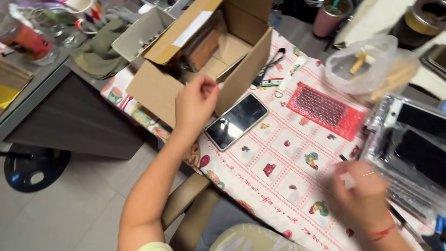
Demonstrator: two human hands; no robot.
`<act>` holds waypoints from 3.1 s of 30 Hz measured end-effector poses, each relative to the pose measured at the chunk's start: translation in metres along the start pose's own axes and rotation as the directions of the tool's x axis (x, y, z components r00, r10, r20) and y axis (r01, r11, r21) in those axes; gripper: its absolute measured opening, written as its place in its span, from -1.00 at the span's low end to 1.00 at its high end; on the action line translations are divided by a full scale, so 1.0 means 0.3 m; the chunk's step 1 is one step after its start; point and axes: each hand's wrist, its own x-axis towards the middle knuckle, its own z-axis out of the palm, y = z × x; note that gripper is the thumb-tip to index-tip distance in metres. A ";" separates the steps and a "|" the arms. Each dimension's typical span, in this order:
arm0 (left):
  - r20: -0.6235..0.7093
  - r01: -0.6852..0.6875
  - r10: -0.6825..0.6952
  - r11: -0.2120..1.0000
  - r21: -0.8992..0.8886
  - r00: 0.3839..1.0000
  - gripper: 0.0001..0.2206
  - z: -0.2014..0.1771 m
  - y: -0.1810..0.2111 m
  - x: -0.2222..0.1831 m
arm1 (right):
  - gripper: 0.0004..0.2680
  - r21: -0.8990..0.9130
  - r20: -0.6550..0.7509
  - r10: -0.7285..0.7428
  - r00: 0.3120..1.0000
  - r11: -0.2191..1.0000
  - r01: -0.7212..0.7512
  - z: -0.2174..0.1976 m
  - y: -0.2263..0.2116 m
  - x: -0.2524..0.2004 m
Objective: Cleaning a mobile phone screen component with a brush and placing it into a plastic protective sleeve
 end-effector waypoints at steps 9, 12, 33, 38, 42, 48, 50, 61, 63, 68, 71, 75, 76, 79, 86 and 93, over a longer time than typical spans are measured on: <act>0.309 0.038 -0.047 0.999 0.034 0.950 -0.63 0.153 -0.152 0.348 | -0.89 0.333 0.147 -0.139 0.979 0.939 0.084 0.190 -0.248 0.016; 0.350 -0.024 0.015 0.999 0.021 0.937 -0.80 0.258 -0.216 0.398 | -0.91 0.428 0.219 -0.066 0.974 0.903 -0.035 0.208 -0.206 -0.009; 0.177 -0.068 0.285 0.680 -0.730 0.942 -0.91 0.095 0.143 -0.067 | -0.87 0.535 0.311 0.332 0.890 0.713 -0.453 0.221 -0.089 -0.100; 0.120 -0.309 0.504 0.683 -0.662 0.855 -0.84 0.301 0.109 -0.273 | -0.71 0.804 0.287 0.506 0.813 0.334 -0.492 0.083 -0.069 -0.034; -0.045 -0.932 0.935 0.345 -0.112 0.351 -0.91 0.355 0.125 -0.442 | -0.51 0.920 0.324 0.475 0.818 0.043 -0.389 -0.038 -0.056 -0.057; -0.007 -0.949 0.980 0.191 -0.249 0.199 -0.95 0.484 -0.001 -0.592 | -0.55 0.863 0.423 0.610 0.670 -0.045 -0.504 -0.020 -0.029 -0.196; 0.018 -0.906 0.972 0.224 -0.359 0.234 -0.90 0.453 0.014 -0.633 | -0.61 0.833 0.440 0.671 0.597 -0.058 -0.550 0.009 -0.011 -0.245; 0.518 -0.103 0.568 0.731 -0.674 0.639 -0.42 0.438 0.013 -0.593 | -0.86 0.853 0.315 0.841 0.439 -0.048 -0.521 0.015 -0.074 -0.296; 0.749 0.295 0.408 0.738 -0.607 0.521 -0.37 0.483 -0.016 -0.610 | -0.86 0.866 0.286 0.837 0.467 -0.017 -0.499 0.027 -0.053 -0.329; 0.769 0.285 0.406 0.760 -0.584 0.494 -0.74 0.491 -0.027 -0.604 | -0.90 0.928 0.208 0.848 0.487 -0.012 -0.374 -0.049 -0.094 -0.285; 0.768 0.273 0.431 0.757 -0.593 0.473 -0.83 0.453 -0.007 -0.596 | -0.91 0.931 0.138 0.881 0.453 0.041 -0.363 -0.074 -0.102 -0.287; 0.756 0.289 0.373 0.761 -0.581 0.537 -0.79 0.437 0.014 -0.583 | -0.89 0.830 -0.092 0.890 0.447 0.316 -0.459 -0.128 -0.150 -0.230; 0.756 0.288 0.376 0.761 -0.582 0.536 -0.79 0.438 0.011 -0.584 | -0.89 0.830 -0.095 0.890 0.446 0.318 -0.459 -0.129 -0.157 -0.231; 0.744 0.311 0.294 0.771 -0.555 0.600 -0.83 0.439 0.006 -0.593 | -0.86 0.582 -0.237 0.738 0.632 0.628 -0.515 -0.132 -0.176 -0.236; 0.692 0.284 0.204 0.805 -0.521 0.692 -0.80 0.415 0.033 -0.593 | -0.91 0.425 -0.438 0.657 0.614 0.753 -0.502 -0.109 -0.168 -0.268; 0.659 0.284 0.158 0.811 -0.511 0.735 -0.80 0.417 0.028 -0.583 | -0.77 0.353 -0.394 0.622 0.677 0.782 -0.514 -0.158 -0.111 -0.306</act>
